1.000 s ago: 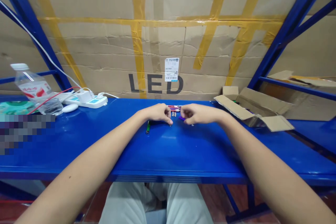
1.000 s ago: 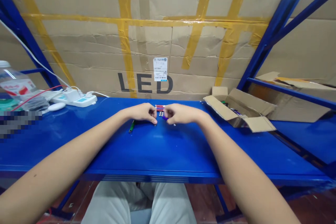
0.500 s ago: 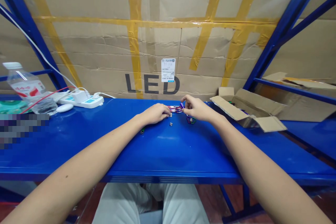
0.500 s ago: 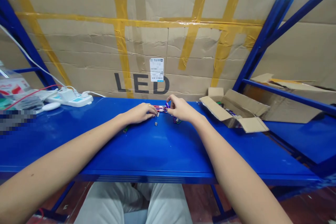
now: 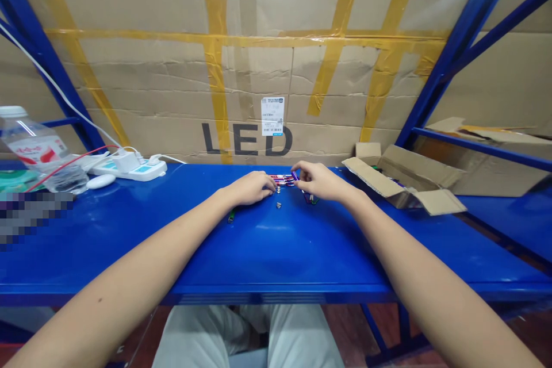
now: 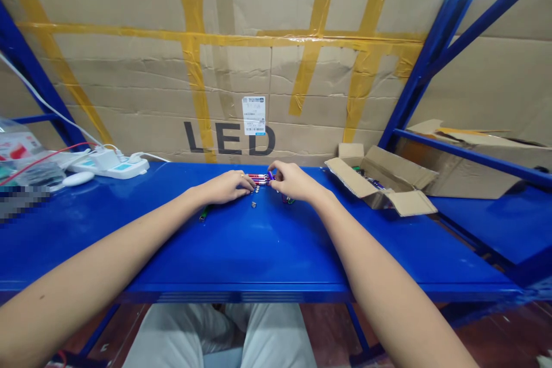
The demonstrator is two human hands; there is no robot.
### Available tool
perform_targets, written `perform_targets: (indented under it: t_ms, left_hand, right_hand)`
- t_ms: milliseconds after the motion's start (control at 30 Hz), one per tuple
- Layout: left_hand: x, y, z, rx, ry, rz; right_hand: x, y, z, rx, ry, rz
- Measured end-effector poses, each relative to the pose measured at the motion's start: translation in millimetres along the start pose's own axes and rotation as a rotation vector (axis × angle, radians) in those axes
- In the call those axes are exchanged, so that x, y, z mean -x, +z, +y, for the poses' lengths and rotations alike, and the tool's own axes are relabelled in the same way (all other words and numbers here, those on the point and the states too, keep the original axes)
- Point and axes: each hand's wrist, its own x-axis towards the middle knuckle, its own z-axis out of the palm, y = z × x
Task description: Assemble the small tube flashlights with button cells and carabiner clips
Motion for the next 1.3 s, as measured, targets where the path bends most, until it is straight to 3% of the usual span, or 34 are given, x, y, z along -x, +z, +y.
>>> perform_targets:
  t_ms: [267, 467, 800, 1300]
  left_hand:
    - [2.0, -10.2, 3.3, 0.052, 0.037, -0.071]
    - [4.1, -14.3, -1.3, 0.137, -0.110, -0.114]
    - [2.3, -10.1, -2.5, 0.136, -0.075, -0.148]
    - [2.9, -5.6, 3.2, 0.196, -0.192, -0.200]
  right_hand:
    - [0.1, -2.4, 1.2, -0.018, -0.011, 0.000]
    - [3.2, 3.4, -7.3, -0.155, 0.033, -0.092]
    - [1.3, 10.5, -9.8, -0.051, -0.040, -0.165]
    - [3.3, 11.1, -14.9, -0.087, -0.032, -0.190]
